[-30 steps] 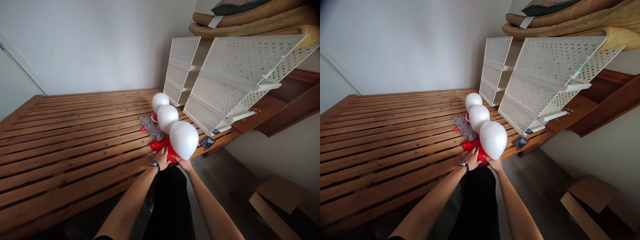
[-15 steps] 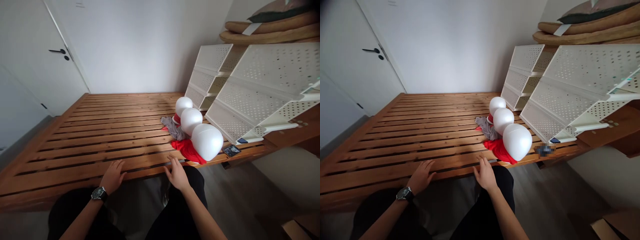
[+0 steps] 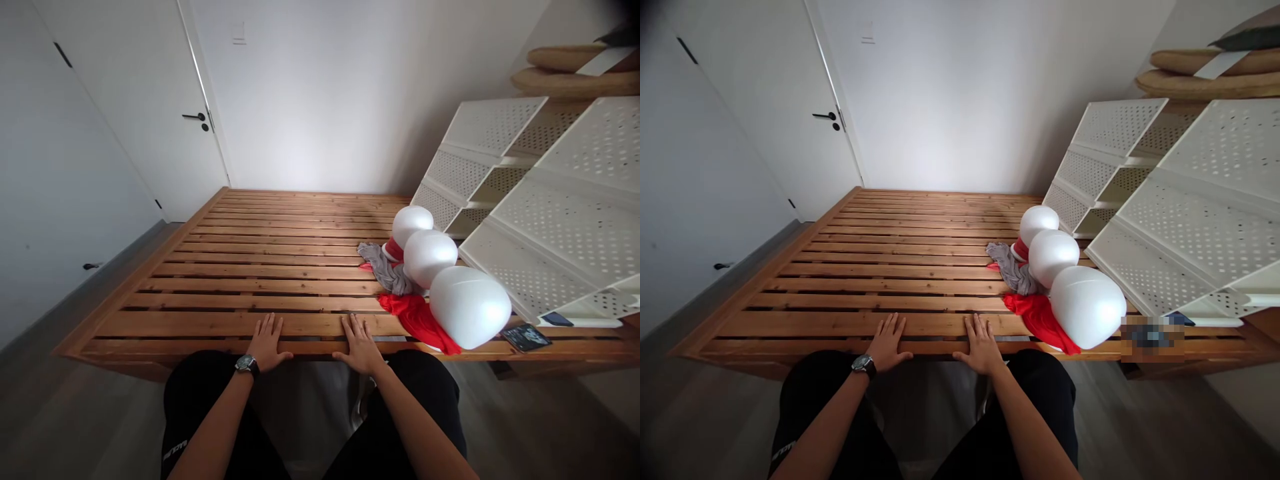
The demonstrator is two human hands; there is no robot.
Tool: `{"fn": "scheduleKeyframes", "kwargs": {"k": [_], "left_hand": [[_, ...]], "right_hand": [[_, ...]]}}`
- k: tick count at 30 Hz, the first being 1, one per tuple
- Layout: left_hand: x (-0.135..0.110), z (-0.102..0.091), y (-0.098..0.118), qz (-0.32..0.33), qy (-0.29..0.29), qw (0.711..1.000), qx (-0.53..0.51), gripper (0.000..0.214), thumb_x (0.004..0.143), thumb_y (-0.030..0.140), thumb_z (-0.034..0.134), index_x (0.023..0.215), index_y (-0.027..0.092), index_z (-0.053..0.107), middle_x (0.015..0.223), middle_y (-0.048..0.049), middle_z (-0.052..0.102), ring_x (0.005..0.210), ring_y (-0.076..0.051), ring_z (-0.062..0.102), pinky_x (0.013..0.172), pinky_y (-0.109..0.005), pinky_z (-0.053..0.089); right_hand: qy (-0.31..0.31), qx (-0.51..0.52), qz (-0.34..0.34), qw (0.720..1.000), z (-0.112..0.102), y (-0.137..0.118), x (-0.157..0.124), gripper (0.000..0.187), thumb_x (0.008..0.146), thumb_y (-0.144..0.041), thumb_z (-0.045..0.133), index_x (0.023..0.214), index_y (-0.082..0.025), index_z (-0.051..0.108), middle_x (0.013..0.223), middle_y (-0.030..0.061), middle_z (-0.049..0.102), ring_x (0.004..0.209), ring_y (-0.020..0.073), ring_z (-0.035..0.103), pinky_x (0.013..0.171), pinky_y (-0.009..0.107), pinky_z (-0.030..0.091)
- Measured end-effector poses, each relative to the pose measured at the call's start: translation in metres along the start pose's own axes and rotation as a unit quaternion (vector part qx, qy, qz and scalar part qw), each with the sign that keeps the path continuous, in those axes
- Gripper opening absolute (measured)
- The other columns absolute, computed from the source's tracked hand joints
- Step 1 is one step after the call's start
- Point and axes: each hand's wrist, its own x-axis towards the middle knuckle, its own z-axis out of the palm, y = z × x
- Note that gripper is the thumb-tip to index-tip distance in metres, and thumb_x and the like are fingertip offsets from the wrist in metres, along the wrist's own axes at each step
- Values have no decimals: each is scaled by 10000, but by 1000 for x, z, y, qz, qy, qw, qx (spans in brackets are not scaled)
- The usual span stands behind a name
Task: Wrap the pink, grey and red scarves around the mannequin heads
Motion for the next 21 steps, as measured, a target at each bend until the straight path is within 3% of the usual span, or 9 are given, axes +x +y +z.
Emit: {"fn": "scheduleKeyframes", "kwargs": {"k": [5,10,14,21], "left_hand": [[-2,4,-1,-8,22,1000,20,1322,588,764,776,1640,144,271,1717,-200,115,1601,-394,52,1292,-576,48],[-2,1,5,-23,12,999,27,1277,599,679,814,1634,151,283,1714,-205,132,1600,-387,83,1291,-561,72],[-6,1,9,-29,8,999,24,1162,687,597,791,1633,152,284,1716,-196,135,1600,-379,94,1291,-546,82],[-17,3,16,-30,15,999,29,1034,770,492,749,1633,172,278,1715,-178,168,1600,-363,110,1296,-528,90]], "right_hand": [[-8,-3,-2,1000,2,2,4,1179,812,-858,515,1667,-150,118,1720,198,-15,1604,353,-43,1269,538,-51],[-33,-10,2,999,-2,-2,4,1400,640,-787,767,1667,-150,62,1710,226,-62,1598,371,-73,1262,539,-70],[-30,-15,8,999,-4,-2,0,1288,707,-645,799,1669,-180,78,1718,210,-29,1604,352,-29,1267,513,-48],[-11,-21,16,1000,1,-7,-11,1128,815,-582,721,1667,-178,103,1721,197,-34,1608,329,-26,1265,508,-28]]}}
